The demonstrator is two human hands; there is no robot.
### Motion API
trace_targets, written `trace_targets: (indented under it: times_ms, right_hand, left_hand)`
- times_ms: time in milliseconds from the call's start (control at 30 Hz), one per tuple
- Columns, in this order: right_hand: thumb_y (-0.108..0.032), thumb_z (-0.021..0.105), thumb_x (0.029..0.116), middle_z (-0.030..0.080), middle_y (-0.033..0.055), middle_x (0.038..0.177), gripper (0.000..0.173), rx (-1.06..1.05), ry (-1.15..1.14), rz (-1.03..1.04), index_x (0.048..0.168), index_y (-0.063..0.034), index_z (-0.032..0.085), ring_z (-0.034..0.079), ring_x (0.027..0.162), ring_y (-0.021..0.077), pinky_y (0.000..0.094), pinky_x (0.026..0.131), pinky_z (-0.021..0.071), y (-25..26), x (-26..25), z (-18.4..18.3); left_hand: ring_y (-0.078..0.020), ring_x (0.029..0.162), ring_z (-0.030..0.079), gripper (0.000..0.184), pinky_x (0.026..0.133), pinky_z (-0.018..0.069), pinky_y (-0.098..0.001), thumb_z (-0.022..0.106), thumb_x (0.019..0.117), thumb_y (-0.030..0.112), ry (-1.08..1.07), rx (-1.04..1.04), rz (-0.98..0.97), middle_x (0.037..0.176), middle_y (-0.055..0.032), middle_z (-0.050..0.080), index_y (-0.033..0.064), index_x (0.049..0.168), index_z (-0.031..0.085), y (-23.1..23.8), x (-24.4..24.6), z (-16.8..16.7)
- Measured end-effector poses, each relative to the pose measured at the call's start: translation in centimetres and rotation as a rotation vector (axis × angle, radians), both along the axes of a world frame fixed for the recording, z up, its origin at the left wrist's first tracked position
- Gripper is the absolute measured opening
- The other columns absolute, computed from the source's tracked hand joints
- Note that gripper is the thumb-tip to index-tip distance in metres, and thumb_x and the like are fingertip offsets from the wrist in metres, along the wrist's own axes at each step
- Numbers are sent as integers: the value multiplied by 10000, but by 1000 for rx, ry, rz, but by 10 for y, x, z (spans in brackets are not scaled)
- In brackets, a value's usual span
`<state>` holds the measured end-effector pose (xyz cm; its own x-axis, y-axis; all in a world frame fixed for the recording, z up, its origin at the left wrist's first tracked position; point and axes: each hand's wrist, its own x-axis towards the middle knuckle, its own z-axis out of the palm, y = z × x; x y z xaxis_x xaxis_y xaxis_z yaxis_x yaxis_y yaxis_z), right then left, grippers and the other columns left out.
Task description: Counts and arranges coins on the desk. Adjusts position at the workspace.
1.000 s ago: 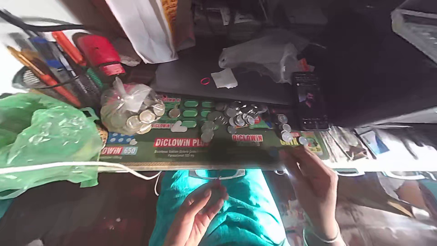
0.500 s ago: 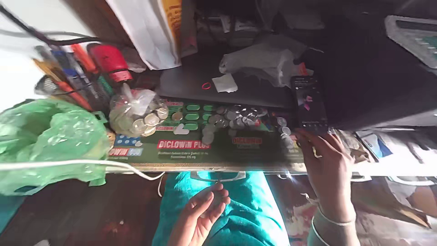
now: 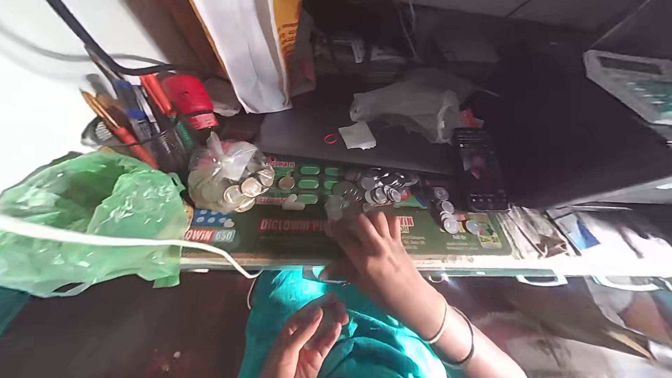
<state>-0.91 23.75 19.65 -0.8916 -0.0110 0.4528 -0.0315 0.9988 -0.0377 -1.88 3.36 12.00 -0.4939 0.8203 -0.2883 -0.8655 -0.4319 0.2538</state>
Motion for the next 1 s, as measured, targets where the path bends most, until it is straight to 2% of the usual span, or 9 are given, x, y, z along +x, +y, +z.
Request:
trace_targets:
  times_ms: [133, 200, 267, 400, 567, 700, 767, 900, 1000]
  right_hand:
    - [-285, 629, 1012, 724, 22, 1110, 204, -42, 123, 89, 1104, -175, 773, 620, 959, 218, 388, 823, 438, 3, 28, -13]
    - [-147, 611, 1012, 735, 20, 1088, 166, -84, 177, 138, 1074, -151, 765, 618, 932, 182, 354, 829, 428, 5, 39, -17]
    - [-112, 603, 1005, 737, 27, 1016, 166, -183, 239, 113, 1059, -130, 759, 632, 914, 163, 308, 836, 466, 11, 46, -19]
    - [-189, 677, 961, 730, 36, 845, 161, -342, 321, -164, 973, -90, 803, 651, 841, 131, 228, 820, 509, 30, 47, -8]
    - [-196, 654, 972, 723, 78, 917, 193, -301, 251, -332, 1010, -102, 818, 654, 917, 203, 306, 854, 523, 49, 55, 1]
    - [-212, 645, 980, 697, 113, 914, 225, -282, 260, -307, 1037, -66, 807, 618, 918, 211, 308, 858, 490, 53, 68, 4]
    - [-351, 666, 961, 673, 106, 950, 323, -285, 205, -259, 1099, -91, 798, 576, 942, 203, 303, 876, 455, 50, 73, 3]
    - [-621, 651, 902, 654, 163, 1066, 630, -200, 76, -218, 1252, -106, 748, 561, 974, 284, 429, 875, 439, 43, 72, -5]
    - [-552, 670, 920, 654, 136, 1021, 544, -172, 105, -186, 1219, -107, 763, 550, 943, 252, 373, 847, 426, 39, 73, -9]
  left_hand:
    - [-190, 1088, 724, 250, 959, 582, -286, 569, 1014, 109, 8, -27, -7, 1184, -110, 739, 48, 1185, 741, 0, 0, -2]
    - [-194, 1083, 725, 252, 960, 582, -289, 583, 1005, 107, 12, -10, -26, 1179, -117, 740, 40, 1191, 740, 3, -1, -3]
    - [-196, 1051, 735, 243, 939, 590, -286, 587, 1003, 96, 5, -15, -39, 1151, -128, 746, 32, 1181, 739, 7, -1, 0]
    - [-201, 1024, 742, 242, 915, 599, -279, 552, 1022, 86, -14, -15, -65, 1126, -138, 747, 17, 1171, 730, 12, 1, 6]
    - [-218, 1042, 734, 260, 926, 595, -295, 545, 1028, 88, -27, 42, -88, 1157, -158, 732, 0, 1208, 711, 14, 8, 2]
    - [-229, 1073, 725, 259, 951, 585, -304, 572, 1017, 84, -54, 77, -97, 1169, -165, 727, 0, 1223, 704, 16, 9, 1]
    - [-240, 1077, 723, 263, 957, 583, -309, 539, 1025, 59, -75, 66, -82, 1172, -171, 724, -12, 1223, 697, 20, 8, 2]
    - [-242, 1111, 709, 294, 978, 576, -323, 456, 1042, 25, -72, -6, -56, 1199, -164, 713, -19, 1234, 675, 31, 4, 12]
    - [-263, 1138, 700, 297, 996, 570, -342, 441, 1041, 11, -84, -7, -40, 1218, -178, 705, -33, 1232, 665, 37, -1, 17]
